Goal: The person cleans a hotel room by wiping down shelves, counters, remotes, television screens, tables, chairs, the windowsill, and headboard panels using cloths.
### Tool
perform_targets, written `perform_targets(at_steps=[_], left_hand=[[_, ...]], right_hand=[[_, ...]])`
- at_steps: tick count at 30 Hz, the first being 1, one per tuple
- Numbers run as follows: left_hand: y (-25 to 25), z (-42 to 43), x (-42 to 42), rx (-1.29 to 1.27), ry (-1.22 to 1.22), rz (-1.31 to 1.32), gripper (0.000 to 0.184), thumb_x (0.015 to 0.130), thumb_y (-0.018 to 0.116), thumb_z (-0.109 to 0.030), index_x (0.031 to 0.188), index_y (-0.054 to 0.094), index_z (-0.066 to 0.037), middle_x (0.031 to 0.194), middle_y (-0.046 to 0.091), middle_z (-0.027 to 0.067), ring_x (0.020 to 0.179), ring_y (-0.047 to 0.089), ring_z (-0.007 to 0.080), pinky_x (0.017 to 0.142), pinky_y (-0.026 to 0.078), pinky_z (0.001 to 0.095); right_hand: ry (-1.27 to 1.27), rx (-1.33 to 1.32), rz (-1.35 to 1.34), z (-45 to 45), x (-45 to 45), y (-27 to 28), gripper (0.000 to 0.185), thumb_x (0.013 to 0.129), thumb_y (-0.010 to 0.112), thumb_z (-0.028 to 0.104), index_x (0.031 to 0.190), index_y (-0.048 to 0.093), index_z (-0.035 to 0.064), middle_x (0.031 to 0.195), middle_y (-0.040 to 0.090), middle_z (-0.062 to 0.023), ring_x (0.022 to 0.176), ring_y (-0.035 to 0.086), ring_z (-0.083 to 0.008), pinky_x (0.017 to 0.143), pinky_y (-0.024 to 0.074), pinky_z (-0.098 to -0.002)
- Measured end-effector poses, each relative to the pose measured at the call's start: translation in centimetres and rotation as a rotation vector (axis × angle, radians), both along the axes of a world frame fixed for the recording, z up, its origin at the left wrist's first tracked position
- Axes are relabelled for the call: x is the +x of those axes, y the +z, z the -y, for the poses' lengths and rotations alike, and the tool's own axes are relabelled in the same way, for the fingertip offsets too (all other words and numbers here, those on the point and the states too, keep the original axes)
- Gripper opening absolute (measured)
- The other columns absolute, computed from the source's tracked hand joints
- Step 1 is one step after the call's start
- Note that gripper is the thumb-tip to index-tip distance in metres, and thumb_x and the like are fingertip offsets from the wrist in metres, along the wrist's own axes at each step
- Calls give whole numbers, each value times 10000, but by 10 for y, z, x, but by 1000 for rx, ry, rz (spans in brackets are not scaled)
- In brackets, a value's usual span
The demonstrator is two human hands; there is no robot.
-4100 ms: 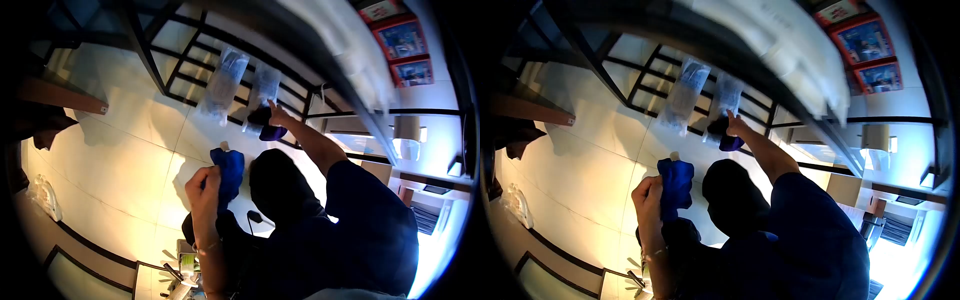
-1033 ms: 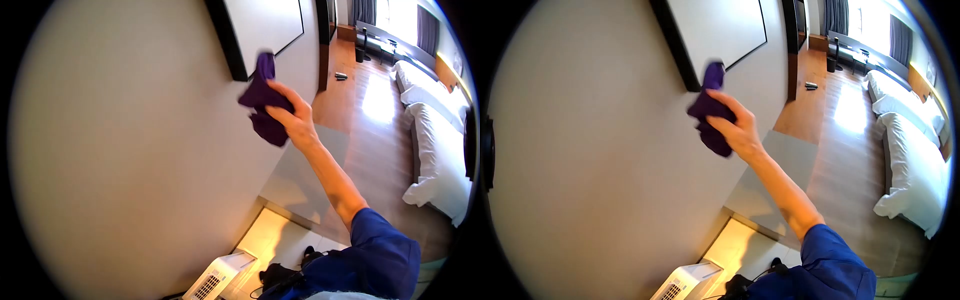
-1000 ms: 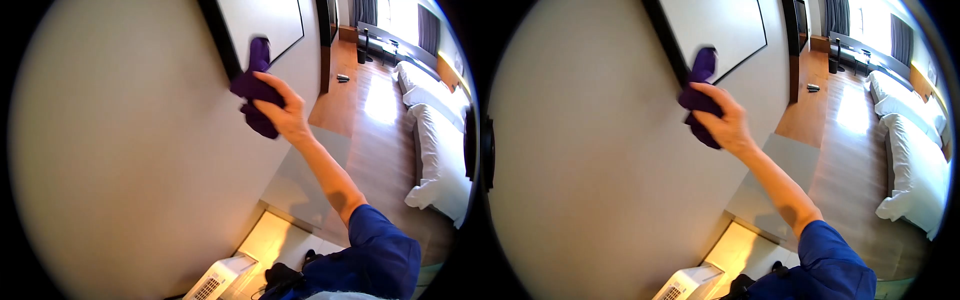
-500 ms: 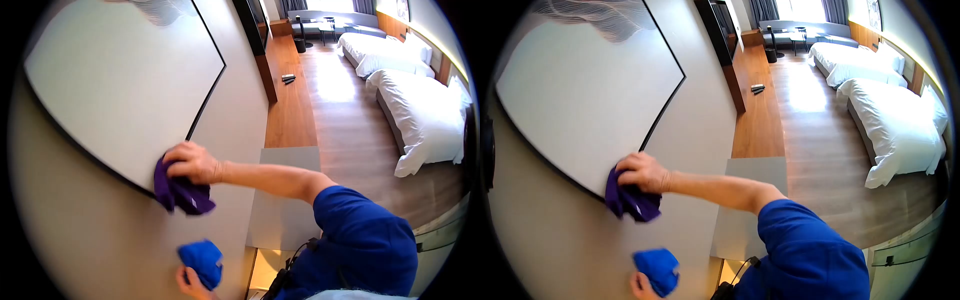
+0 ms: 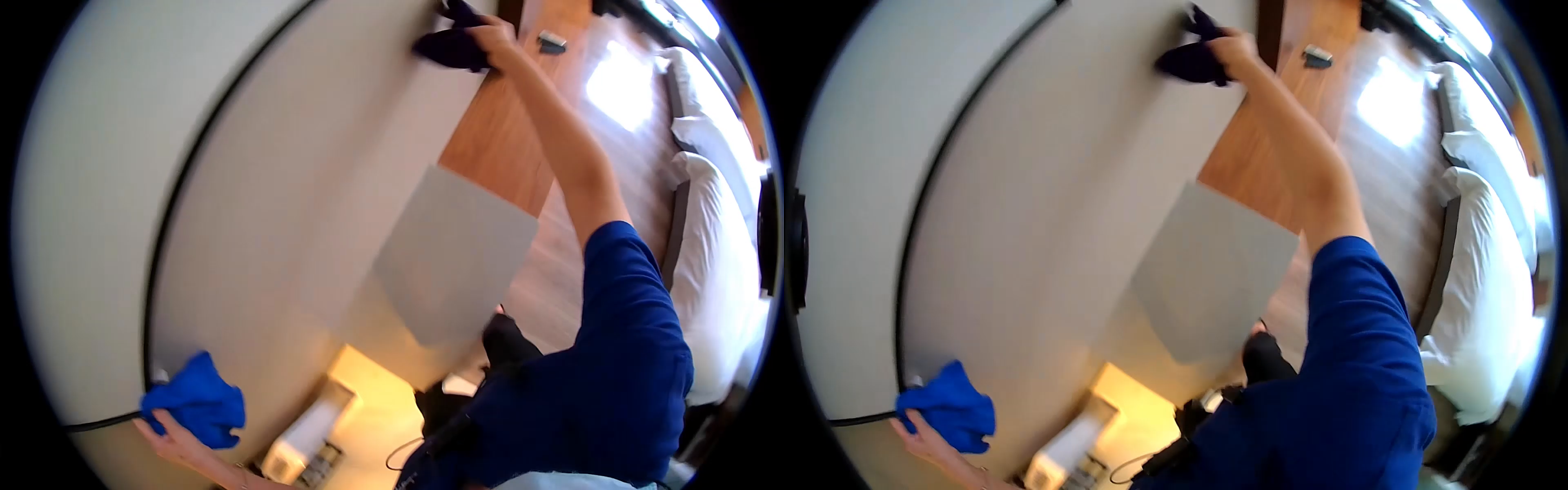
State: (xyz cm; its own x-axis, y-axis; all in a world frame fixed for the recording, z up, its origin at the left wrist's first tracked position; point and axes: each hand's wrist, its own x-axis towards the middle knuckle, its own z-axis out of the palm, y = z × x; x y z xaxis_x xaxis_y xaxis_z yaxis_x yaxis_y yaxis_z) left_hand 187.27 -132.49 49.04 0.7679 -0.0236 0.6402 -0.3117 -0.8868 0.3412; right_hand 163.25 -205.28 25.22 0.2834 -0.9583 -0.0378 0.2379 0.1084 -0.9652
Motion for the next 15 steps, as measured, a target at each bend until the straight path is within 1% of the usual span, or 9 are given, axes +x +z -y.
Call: perform_targets(at_steps=[1,2,4,6,7,9,12,14,15], left_hand=[[0,-16,-1,-18,50,88,537,952,577,-306,1343,465,46,1337,514,203,1158,532,282,1016,400,355],[-3,-16,5,19,69,77,537,952,577,-306,1343,465,46,1337,514,203,1158,532,282,1016,400,355],[4,-12,4,-438,-22,-17,518,955,569,-292,1337,473,44,1355,496,205,1162,527,293,1030,396,388],[15,-58,28,-536,18,-45,479,952,557,-256,1306,501,60,1359,485,210,1180,511,318,1047,389,411],[9,-8,-10,-263,-52,56,377,863,685,-199,1104,603,79,990,646,177,842,597,248,714,491,370],[3,-29,-8,-287,-49,65,302,890,647,-199,989,629,86,995,654,194,836,590,251,731,471,396],[-20,-157,7,-88,139,-4,472,948,531,-263,1277,526,76,1396,442,217,1240,463,344,1078,359,429],[-125,-111,-34,486,219,-365,540,922,522,-322,1360,480,-8,1424,410,211,1295,405,326,1063,357,428],[-185,-135,-41,278,238,-505,538,906,551,-336,1323,513,0,1368,472,196,1233,466,332,1044,387,430]], right_hand=[[121,-504,-411,54,-43,-97,228,825,651,67,1052,651,44,848,666,-121,687,667,-250,514,557,-434],[-54,352,-59,-4,-51,-84,143,778,695,28,920,686,43,832,668,-73,723,651,-202,581,540,-368],[-102,394,-122,-11,-80,-194,224,778,709,38,1001,696,56,890,686,-79,767,663,-197,655,558,-355],[-78,463,-207,-38,-89,-283,306,793,700,30,1097,669,37,959,684,-89,823,667,-203,710,561,-334],[-71,449,-302,-55,-81,-317,398,813,685,62,1202,602,58,1032,662,-96,846,665,-217,711,562,-357],[-18,462,-413,-91,-59,-373,493,833,671,94,1307,536,80,1106,640,-102,868,663,-231,712,563,-380],[213,248,-879,-160,-1,-437,653,794,662,57,1394,419,140,1270,568,-131,1023,641,-247,798,548,-376],[87,-116,-1357,-231,60,-413,665,793,619,108,1399,385,251,1371,484,-135,1077,611,-303,809,542,-419],[272,-274,-1265,-273,83,-431,599,799,598,129,1354,430,277,1388,462,-131,1066,606,-321,795,542,-423]])
